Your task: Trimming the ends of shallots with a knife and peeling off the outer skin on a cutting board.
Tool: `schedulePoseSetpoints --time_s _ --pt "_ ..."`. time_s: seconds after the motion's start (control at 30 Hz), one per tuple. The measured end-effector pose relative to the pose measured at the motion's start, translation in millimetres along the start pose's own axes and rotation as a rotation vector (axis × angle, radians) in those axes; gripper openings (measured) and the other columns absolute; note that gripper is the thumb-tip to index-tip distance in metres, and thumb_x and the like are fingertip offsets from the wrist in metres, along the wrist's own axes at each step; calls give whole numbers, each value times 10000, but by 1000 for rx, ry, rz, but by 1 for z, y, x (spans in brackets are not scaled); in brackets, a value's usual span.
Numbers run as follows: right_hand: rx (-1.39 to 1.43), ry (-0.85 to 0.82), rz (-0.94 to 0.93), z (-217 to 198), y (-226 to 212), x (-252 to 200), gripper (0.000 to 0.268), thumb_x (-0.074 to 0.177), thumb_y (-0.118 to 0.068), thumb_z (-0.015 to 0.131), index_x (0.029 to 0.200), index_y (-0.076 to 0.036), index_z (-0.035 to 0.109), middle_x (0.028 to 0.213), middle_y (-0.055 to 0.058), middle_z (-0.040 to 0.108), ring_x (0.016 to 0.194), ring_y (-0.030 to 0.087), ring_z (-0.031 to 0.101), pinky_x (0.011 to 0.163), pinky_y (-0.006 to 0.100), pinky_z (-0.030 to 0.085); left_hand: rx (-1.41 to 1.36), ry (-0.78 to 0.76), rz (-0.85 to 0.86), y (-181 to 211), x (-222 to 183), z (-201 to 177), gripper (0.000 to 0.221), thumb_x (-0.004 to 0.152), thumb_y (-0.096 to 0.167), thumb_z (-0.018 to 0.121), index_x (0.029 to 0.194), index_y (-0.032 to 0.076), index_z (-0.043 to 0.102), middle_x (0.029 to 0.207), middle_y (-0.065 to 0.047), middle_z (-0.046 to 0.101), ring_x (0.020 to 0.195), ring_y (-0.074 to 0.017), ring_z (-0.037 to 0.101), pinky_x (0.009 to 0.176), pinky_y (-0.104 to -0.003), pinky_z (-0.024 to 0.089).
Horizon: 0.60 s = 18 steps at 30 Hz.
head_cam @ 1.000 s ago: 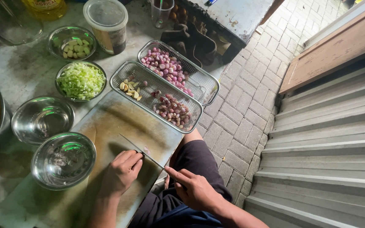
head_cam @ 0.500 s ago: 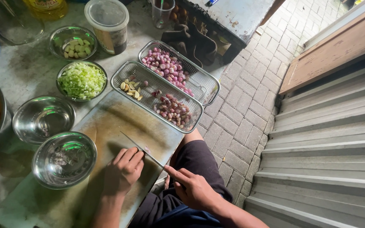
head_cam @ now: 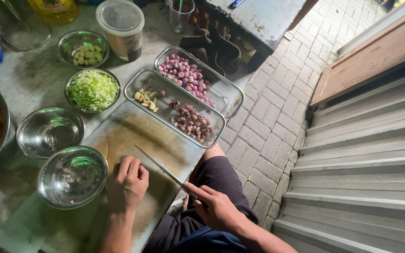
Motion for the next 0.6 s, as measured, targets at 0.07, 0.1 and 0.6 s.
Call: schedulePoseSetpoints --time_s 0.07,0.1,0.6 --pt "-3 2 4 -1 1 0 539 940 -92 506 1471 -169 452 888 77 546 652 295 564 640 369 488 -7 8 12 0 0 1 173 769 -44 655 720 102 576 880 -20 631 714 -194 572 561 -264 479" --pt "-4 1 9 -2 1 0 537 942 -95 501 1471 -163 450 886 79 543 655 299 562 649 367 485 -15 15 23 0 -1 2 179 757 -55 662 713 96 577 868 -26 635 700 -190 568 552 -261 481" --pt "2 41 33 -9 2 -1 498 951 -119 504 1446 -168 481 897 72 572 668 279 595 656 349 488 -476 -180 220 13 -19 18 149 800 -70 634 856 62 674 840 -95 723 729 -195 700 615 -254 620"
Point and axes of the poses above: each hand's wrist, its own x-axis towards the middle knuckle, its own z-axis out of the palm, y = z × x, the point moved 2 cm from there along x, towards the middle knuckle
